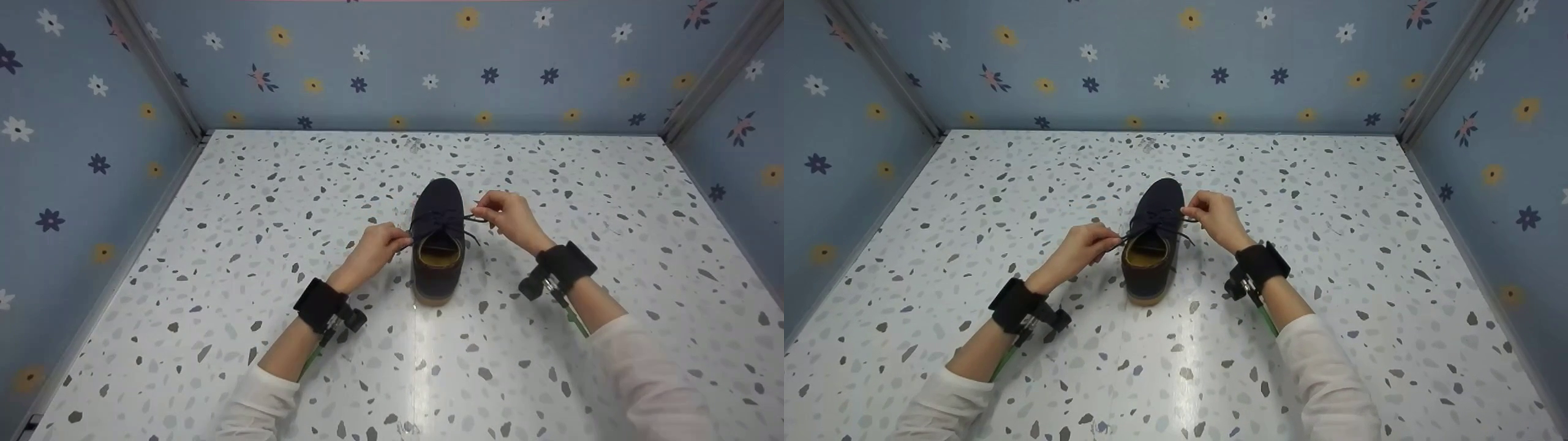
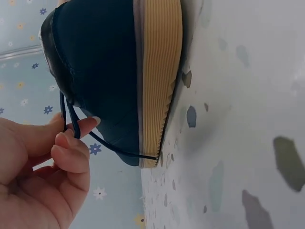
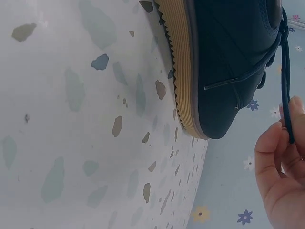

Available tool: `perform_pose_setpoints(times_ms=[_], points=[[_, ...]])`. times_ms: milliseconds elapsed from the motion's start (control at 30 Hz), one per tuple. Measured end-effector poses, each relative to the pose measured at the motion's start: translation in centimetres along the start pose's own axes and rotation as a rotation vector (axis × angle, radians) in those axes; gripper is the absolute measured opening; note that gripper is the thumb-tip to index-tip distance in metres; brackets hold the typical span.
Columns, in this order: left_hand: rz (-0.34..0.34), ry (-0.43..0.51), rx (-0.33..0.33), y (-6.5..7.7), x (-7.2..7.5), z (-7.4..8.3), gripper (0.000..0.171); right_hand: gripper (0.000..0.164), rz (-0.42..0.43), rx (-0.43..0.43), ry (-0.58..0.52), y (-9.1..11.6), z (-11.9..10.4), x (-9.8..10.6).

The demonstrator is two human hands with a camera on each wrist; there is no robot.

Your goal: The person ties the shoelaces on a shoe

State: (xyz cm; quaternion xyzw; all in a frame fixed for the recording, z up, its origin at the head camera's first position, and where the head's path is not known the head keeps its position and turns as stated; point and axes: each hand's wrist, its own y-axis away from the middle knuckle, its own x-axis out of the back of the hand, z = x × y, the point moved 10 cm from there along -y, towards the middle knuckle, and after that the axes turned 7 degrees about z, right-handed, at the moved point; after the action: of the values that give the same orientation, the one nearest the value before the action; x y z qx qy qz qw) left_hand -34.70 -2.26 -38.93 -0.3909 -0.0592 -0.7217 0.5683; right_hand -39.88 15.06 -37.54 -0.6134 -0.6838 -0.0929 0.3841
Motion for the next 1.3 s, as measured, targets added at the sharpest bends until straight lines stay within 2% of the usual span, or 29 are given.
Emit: perform_pose_setpoints(times_ms=[167,267,533,567,767,967,1100,1300], points=[[-0.039,-0.109,-0.052,-0.2,-0.5,0.4,0.014,0.013,0.023,-0.002,-0.003,0.1,-0.1,0.3],[-0.032,-0.164,-0.083,-0.2,-0.5,0.6,0.011,0.012,0.045,0.012,-0.005,0.1,0.0,0.5],[0.074,-0.353,-0.191,0.1,0.6,1.3,0.008,0.009,0.055,0.067,-0.096,-0.5,2.3,0.3],[0.085,-0.362,-0.198,0.1,0.7,1.4,0.009,0.008,0.074,0.07,-0.073,-0.4,1.8,0.6],[0.127,-0.379,-0.195,0.0,1.3,1.0,0.008,0.006,0.154,0.109,0.001,-0.2,0.7,1.8],[0.136,-0.35,-0.162,-0.1,1.8,0.3,0.009,0.011,0.122,0.063,-0.018,-0.8,3.7,1.1],[0.115,-0.336,-0.134,-0.1,1.7,0.0,0.012,0.011,0.132,0.064,-0.011,-1.0,4.0,1.1],[0.092,-0.318,-0.142,-0.2,1.6,-0.1,0.012,0.009,0.137,0.056,-0.043,-1.2,4.8,1.1]])
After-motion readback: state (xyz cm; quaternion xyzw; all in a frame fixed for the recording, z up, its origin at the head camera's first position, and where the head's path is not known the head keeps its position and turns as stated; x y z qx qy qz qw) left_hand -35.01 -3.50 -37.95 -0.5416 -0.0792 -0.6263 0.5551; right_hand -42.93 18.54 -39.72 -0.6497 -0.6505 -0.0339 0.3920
